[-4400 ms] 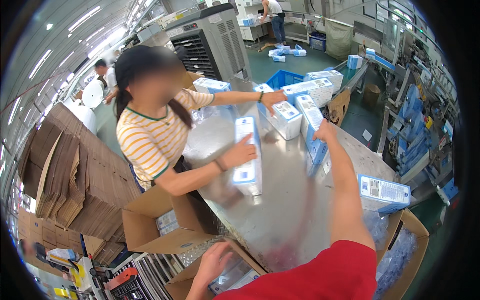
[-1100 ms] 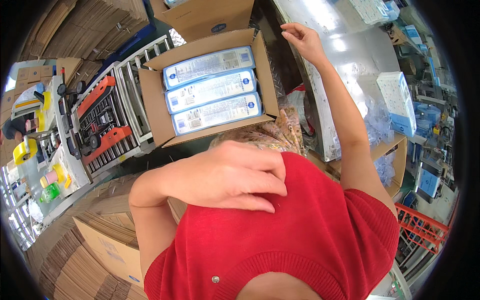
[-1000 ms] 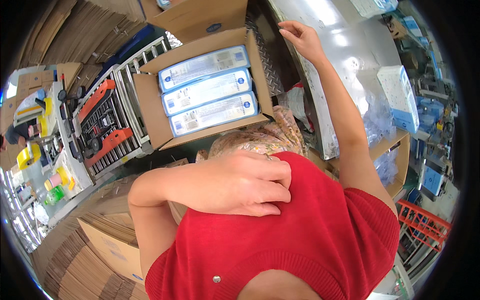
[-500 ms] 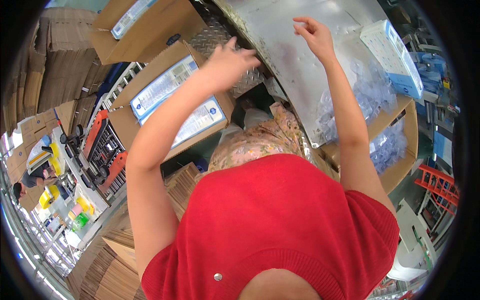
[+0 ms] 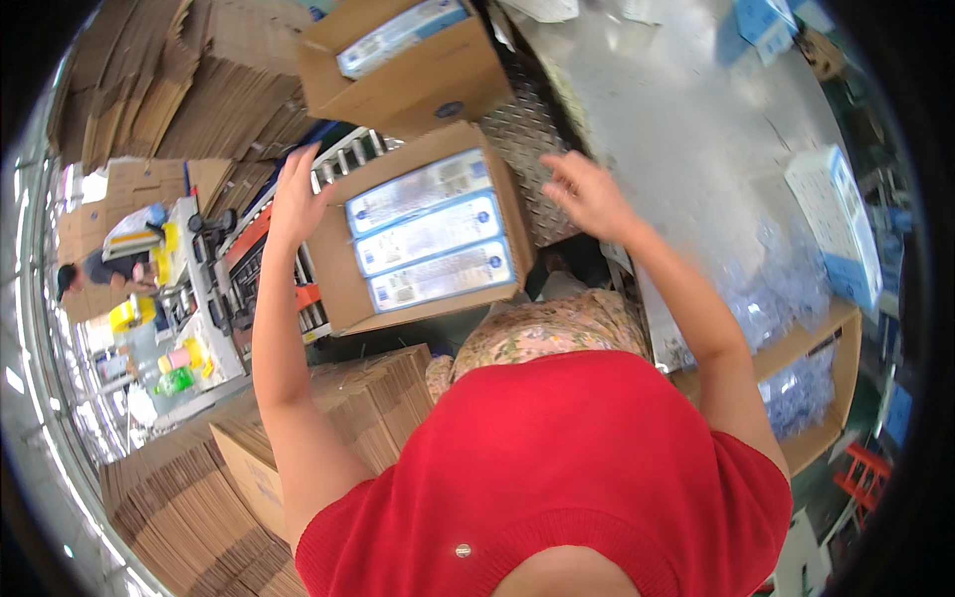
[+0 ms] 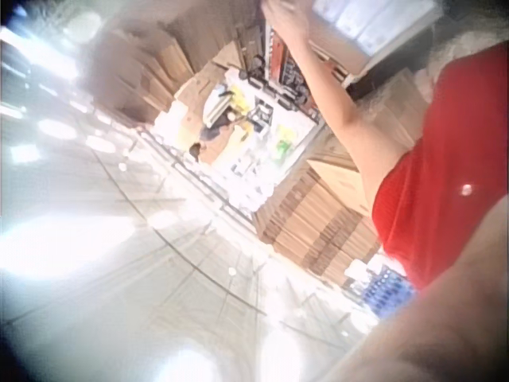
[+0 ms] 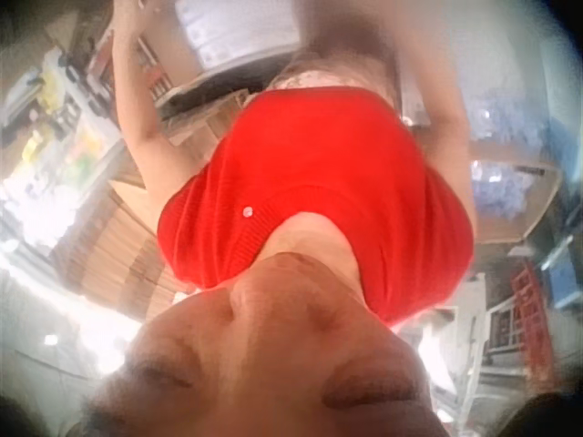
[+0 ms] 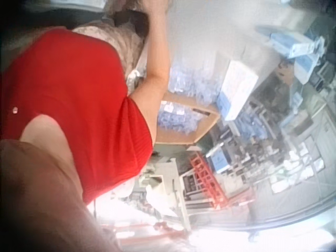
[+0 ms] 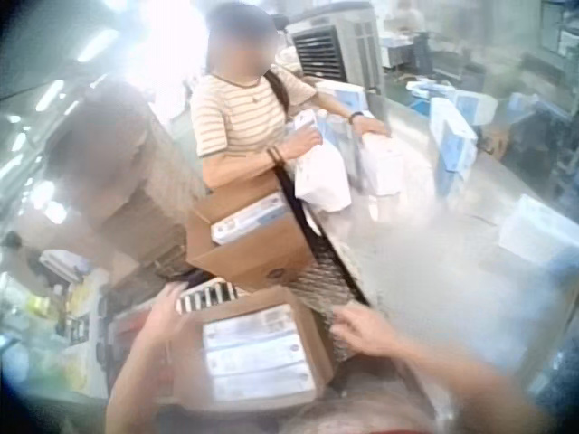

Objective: The person picks up product boxes from a table and places them into larger shipping cartons, then moves the packed cartons onto a conveyor belt and folds new boxes for filling.

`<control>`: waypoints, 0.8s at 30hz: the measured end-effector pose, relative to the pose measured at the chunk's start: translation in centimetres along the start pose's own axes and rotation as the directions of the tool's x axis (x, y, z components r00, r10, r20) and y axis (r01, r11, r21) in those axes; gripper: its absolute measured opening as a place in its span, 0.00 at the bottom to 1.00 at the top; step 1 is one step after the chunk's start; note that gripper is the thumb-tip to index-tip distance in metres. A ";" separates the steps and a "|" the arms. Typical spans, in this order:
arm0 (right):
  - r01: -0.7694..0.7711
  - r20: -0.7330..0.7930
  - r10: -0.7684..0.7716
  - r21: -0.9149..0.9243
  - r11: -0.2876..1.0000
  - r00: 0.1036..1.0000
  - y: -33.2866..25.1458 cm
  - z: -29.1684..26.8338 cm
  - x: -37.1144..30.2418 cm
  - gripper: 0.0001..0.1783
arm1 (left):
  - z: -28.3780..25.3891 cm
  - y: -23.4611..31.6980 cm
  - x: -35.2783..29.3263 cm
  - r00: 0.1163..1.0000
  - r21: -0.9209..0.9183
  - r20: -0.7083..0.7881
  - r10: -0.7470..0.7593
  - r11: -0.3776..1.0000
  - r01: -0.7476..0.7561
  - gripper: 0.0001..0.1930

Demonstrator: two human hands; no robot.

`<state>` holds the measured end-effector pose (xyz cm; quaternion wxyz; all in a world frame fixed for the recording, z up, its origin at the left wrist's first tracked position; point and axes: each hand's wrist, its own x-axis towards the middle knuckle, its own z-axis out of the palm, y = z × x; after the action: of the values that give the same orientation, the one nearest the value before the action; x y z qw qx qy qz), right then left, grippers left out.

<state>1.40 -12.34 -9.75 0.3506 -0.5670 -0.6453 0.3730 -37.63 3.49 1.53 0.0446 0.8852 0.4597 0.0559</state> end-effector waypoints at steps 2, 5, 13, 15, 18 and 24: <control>0.260 0.067 -0.252 -0.173 0.950 0.965 -1.2 4.7 0.2 0.27 | 1.5 -8.8 -8.3 0.917 0.236 0.214 -0.336 0.929 0.285 0.46; 0.399 0.291 -0.322 -0.265 0.878 0.901 -0.5 10.5 1.3 0.35 | 2.6 -6.6 -14.2 0.668 -0.470 0.731 -0.142 0.604 0.643 0.58; 0.400 0.596 -0.108 -0.383 0.832 0.796 -2.4 12.2 7.7 0.27 | 11.8 1.2 -14.3 0.305 -0.391 0.895 0.325 0.902 0.186 0.63; 0.473 0.373 -0.325 -0.431 0.769 0.869 -3.7 10.1 10.0 0.23 | 13.1 -0.2 -12.7 0.476 -0.373 0.831 0.289 0.923 0.091 0.60; 0.354 -0.248 -0.627 -0.649 0.674 0.739 -8.0 7.6 14.4 0.13 | 14.3 -2.1 -11.1 0.876 -0.217 0.483 -0.005 0.968 0.126 0.58; 0.328 0.192 -0.267 -0.590 0.738 0.944 -1.5 11.8 6.0 0.08 | 23.4 -4.5 -15.7 0.866 -0.723 -0.096 -0.490 0.633 0.278 0.64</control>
<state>-10.27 -7.47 -13.87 0.1712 -0.5209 -0.8292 0.1086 -46.95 -7.40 -23.09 0.3138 0.6661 0.5864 0.3375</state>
